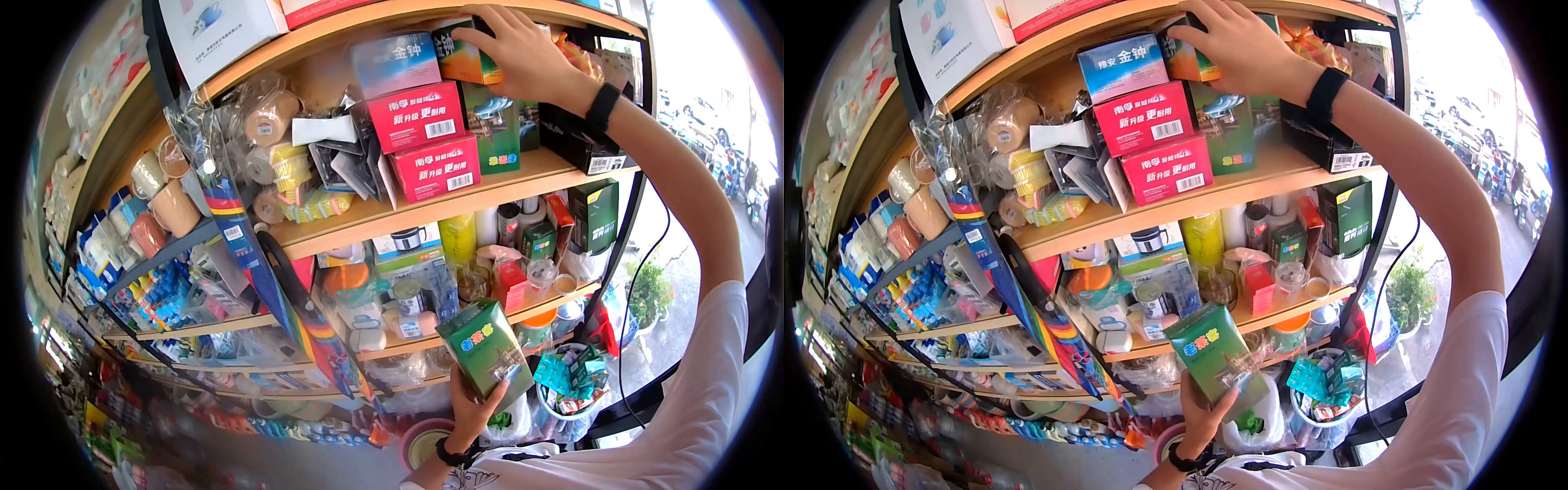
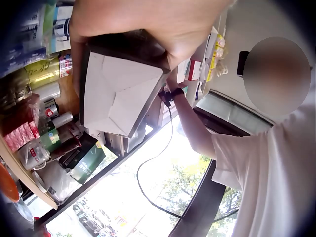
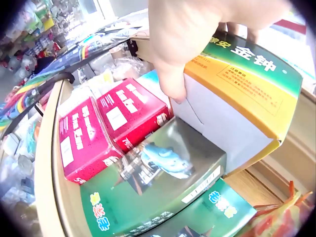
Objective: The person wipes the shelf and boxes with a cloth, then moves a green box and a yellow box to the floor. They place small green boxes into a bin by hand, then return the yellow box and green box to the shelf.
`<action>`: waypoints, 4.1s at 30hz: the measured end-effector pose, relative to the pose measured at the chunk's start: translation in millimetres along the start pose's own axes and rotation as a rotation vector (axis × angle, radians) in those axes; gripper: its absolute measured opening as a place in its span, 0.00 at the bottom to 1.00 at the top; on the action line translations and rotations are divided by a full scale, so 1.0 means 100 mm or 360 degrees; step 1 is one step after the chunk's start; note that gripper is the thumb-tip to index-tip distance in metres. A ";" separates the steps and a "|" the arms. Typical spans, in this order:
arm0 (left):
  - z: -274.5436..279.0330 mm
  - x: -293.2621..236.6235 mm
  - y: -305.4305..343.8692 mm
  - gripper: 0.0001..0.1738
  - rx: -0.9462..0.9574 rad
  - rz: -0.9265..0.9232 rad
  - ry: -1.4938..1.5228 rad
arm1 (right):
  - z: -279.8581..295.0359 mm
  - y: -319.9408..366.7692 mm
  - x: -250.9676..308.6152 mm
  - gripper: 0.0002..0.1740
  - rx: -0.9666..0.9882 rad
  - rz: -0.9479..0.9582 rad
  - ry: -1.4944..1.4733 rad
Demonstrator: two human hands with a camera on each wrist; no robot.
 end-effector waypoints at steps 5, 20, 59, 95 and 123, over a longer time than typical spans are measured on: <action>-0.05 -0.04 -0.03 0.37 0.0027 0.0038 0.0024 | 0.38 0.13 0.23 0.38 -0.0130 0.0021 0.0136; -0.31 0.01 -0.07 0.42 0.0199 0.0049 0.0017 | 1.26 0.98 0.65 0.33 -0.0252 -0.0034 0.0224; -0.76 4.48 1.20 0.31 0.0937 0.1213 -0.0252 | 3.12 5.28 2.08 0.32 0.1367 -0.0583 -0.0005; -1.55 3.49 0.74 0.53 0.0816 0.2391 0.1257 | 1.45 5.60 1.54 0.18 0.0933 -0.0610 -0.0958; -0.72 1.07 -0.06 0.38 0.0715 0.1229 0.0783 | 1.58 4.86 1.58 0.30 0.0721 -0.0613 -0.1016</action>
Point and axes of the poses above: each hand's wrist, its own y-axis away from the middle knuckle, its own z-axis out of the back of the hand, x = y × z, the point moved 7 cm from there along -y, towards the middle knuckle, and after that the axes turned 6 degrees about -z, right-handed, at the moved point
